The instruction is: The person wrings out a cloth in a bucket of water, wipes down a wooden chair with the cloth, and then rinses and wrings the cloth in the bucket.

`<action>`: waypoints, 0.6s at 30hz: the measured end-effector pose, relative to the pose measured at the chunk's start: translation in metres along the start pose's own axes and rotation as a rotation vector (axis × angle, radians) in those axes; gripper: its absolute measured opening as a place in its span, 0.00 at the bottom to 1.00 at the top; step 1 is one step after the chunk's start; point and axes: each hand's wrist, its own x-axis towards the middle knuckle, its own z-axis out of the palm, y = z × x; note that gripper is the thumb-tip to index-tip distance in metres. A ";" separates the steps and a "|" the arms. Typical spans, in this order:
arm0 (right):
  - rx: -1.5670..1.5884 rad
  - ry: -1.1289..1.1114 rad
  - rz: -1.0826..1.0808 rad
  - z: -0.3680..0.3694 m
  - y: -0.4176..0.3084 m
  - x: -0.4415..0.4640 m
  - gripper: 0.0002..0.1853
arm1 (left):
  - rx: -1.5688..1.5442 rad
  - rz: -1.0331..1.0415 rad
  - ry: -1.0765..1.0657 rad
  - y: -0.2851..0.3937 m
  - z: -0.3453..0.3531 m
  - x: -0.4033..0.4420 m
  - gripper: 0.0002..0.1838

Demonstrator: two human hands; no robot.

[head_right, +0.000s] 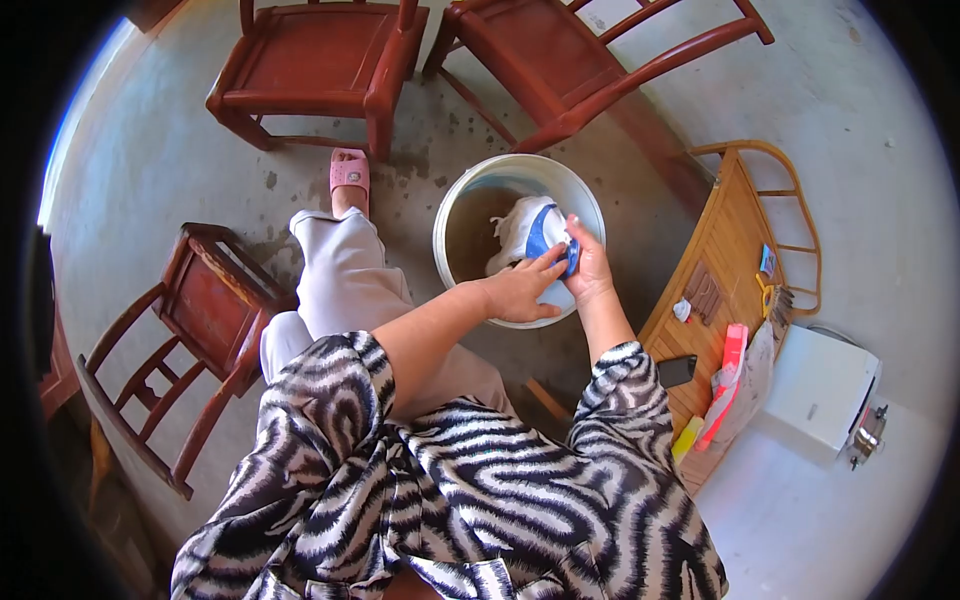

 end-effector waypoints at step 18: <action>-0.226 -0.188 -0.167 0.024 -0.081 -0.048 0.17 | -0.588 -0.364 0.517 -0.046 -0.018 0.028 0.14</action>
